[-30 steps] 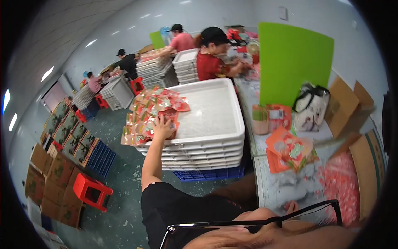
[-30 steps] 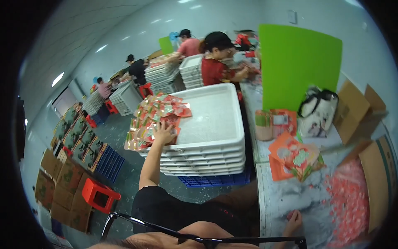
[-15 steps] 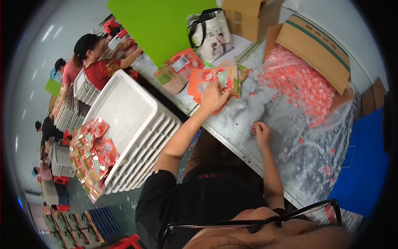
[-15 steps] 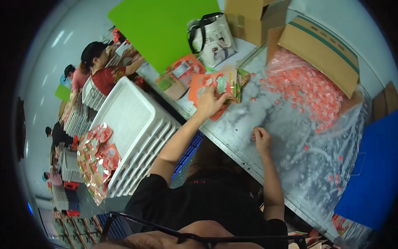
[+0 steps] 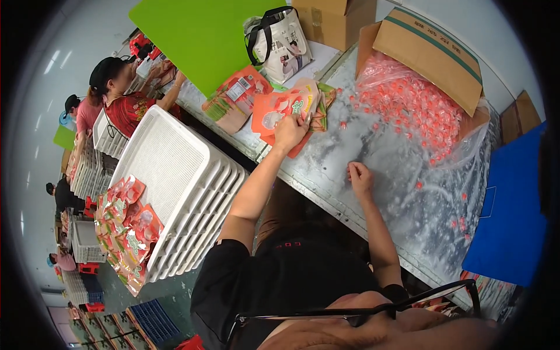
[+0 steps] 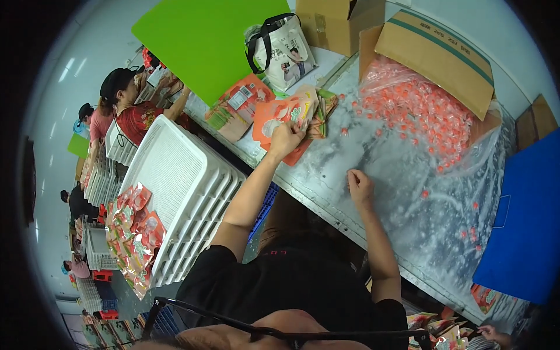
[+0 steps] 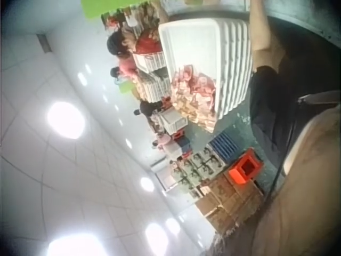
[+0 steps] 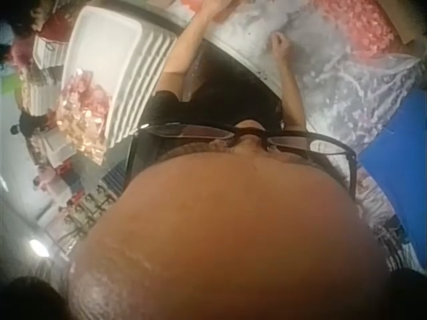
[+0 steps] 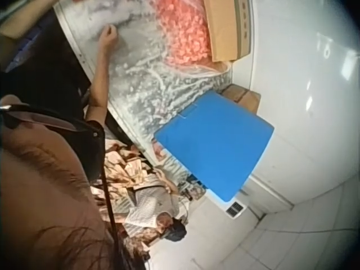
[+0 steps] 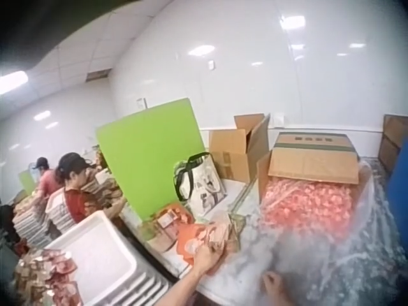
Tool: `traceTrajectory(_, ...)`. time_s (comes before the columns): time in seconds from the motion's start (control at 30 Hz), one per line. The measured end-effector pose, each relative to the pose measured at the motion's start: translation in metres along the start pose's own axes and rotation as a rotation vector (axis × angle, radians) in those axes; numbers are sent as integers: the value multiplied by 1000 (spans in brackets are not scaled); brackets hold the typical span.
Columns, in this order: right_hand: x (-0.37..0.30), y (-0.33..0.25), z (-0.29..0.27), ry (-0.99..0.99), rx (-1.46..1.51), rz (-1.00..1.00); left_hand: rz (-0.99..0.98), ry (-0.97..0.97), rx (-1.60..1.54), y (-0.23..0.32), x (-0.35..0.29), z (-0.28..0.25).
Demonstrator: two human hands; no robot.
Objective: Manually filling plastic pouches with small items and placing the finished pouches onto a tray at a factory workstation.
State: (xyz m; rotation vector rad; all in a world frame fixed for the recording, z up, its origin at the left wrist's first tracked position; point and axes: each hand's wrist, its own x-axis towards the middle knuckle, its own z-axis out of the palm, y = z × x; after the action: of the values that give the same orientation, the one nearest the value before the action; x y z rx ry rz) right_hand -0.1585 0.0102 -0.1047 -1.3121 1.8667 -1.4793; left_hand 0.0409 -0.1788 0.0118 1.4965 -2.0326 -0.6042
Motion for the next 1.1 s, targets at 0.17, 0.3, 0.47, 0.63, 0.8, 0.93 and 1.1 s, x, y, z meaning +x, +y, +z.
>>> traceTrajectory(0.17, 11, -97, 8, 66, -255, -567, 64, -310, -168, 7, -42, -6)
traceTrajectory(0.3, 13, -95, 13, -21, -460, -767, -12, -485, -456, 12, -71, 8)
traceTrajectory(0.47, -2, -75, 10, -114, -468, -668, -234, -423, -853, 15, -89, 19)
traceTrajectory(0.63, -3, -86, 8, -242, -323, -716, 320, -44, -411, 18, -105, 35)
traceTrajectory(0.8, -8, -68, 11, -691, -48, -200, 464, -108, -285, 49, -121, 28)
traceTrajectory(0.93, -15, -65, 7, -522, -108, -312, 727, -57, -294, 78, -130, 25)
traceTrajectory(1.1, -2, -96, -36, -813, -115, -228, 713, -337, -211, 73, -102, -2)
